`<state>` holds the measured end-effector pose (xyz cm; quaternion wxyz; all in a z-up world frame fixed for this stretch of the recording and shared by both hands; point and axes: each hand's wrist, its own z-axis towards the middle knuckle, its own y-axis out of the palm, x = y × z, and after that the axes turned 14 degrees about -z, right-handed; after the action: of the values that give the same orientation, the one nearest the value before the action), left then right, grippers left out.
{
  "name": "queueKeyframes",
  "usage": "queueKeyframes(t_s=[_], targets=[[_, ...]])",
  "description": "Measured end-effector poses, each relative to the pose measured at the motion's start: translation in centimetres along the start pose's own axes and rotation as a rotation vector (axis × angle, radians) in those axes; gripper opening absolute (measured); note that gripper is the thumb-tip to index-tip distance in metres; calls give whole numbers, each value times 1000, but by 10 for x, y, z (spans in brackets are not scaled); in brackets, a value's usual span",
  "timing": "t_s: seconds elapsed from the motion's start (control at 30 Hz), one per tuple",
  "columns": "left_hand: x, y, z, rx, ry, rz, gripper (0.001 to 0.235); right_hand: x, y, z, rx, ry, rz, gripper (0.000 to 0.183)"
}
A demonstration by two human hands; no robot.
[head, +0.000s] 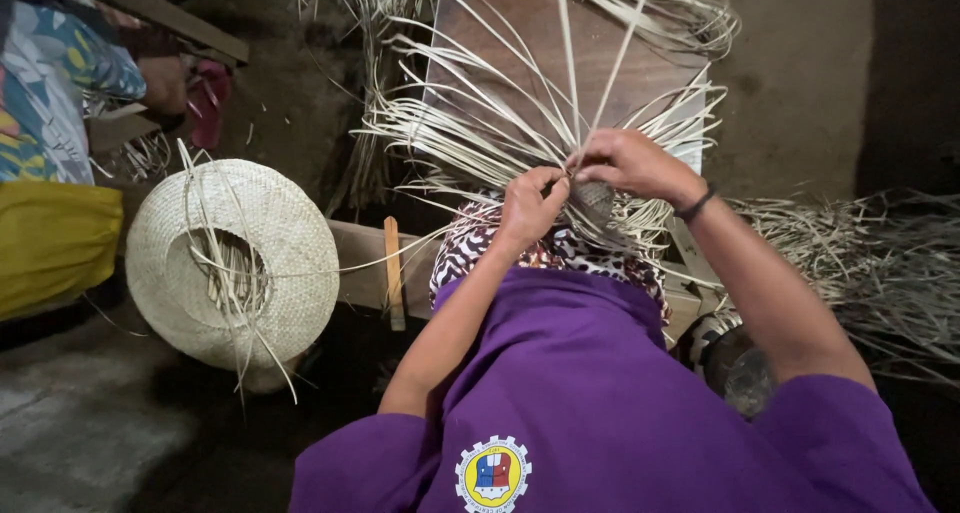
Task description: The person weaves dried straw fibers by hand, repeatedly pulling strands through a central bundle to form a woven mat. The hands interlace the fibers in a consistent pattern while seated on the floor.
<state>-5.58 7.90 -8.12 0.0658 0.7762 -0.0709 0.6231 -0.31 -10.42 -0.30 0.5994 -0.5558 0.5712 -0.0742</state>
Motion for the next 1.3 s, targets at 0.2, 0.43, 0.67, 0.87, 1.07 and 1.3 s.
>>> queueKeyframes(t_s=[0.2, 0.43, 0.67, 0.87, 1.07, 1.3], targets=[[-6, -3, 2, -23, 133, 54, 20, -5, 3, 8, -13, 27, -6, 27], [0, -9, 5, -83, 210, 12, 13, -14, 0, -1, 54, 135, 82, 15], [-11, 6, 3, -14, 288, 229, 12, -8, 25, -3, 302, 33, -22, 15], [5, 14, 5, -150, -311, -267, 28, 24, 75, -21, 538, -94, -208, 12], [-32, 21, 11, -72, -230, -315, 23, 6, 54, -32, 554, -169, -98, 24], [5, 20, 4, 8, -191, -201, 19, 13, 40, -9, 452, -62, -282, 18]])
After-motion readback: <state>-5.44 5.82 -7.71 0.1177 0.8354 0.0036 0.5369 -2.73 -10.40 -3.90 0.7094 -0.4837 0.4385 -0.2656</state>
